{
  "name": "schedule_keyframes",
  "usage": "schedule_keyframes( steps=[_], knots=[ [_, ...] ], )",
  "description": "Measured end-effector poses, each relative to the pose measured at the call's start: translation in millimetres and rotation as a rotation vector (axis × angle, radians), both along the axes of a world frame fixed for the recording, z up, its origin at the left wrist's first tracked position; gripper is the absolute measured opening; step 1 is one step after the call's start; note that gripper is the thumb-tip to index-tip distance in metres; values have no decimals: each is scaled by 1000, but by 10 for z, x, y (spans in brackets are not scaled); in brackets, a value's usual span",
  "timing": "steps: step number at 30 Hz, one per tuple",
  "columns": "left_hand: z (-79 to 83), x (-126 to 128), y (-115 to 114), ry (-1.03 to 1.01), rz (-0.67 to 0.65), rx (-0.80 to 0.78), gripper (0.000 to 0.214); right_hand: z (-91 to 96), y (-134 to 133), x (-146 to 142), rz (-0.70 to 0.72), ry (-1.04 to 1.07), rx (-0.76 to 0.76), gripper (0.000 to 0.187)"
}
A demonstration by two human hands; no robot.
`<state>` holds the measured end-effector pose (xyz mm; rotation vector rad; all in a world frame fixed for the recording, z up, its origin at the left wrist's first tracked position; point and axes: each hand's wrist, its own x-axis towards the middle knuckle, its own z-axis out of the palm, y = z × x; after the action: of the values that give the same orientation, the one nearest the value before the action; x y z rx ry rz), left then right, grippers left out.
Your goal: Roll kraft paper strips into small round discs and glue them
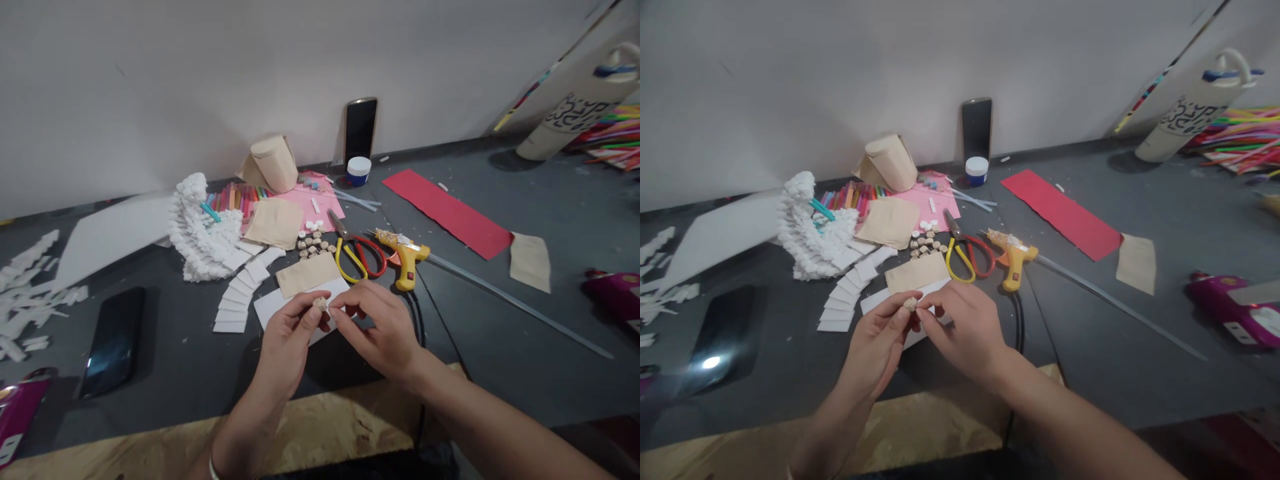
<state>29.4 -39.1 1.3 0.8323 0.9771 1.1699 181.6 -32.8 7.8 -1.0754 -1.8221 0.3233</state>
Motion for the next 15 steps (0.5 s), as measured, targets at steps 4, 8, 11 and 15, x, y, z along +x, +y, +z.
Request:
schedule_keyframes(
  steps=[4,8,11,15],
  knots=[
    [-6,-3,-1,10,-14,5,20,-7,3,-7,-8,-1,11,9],
    [-7,-4,2,21,-23,9,21,-20,6,-3,-22,1,24,9],
    [-7,-1,6,33,-14,5,22,-10,5,5,-33,5,10,9],
    [1,7,10,33,11,-26,24,24,0,13,-39,10,-3,9]
  ],
)
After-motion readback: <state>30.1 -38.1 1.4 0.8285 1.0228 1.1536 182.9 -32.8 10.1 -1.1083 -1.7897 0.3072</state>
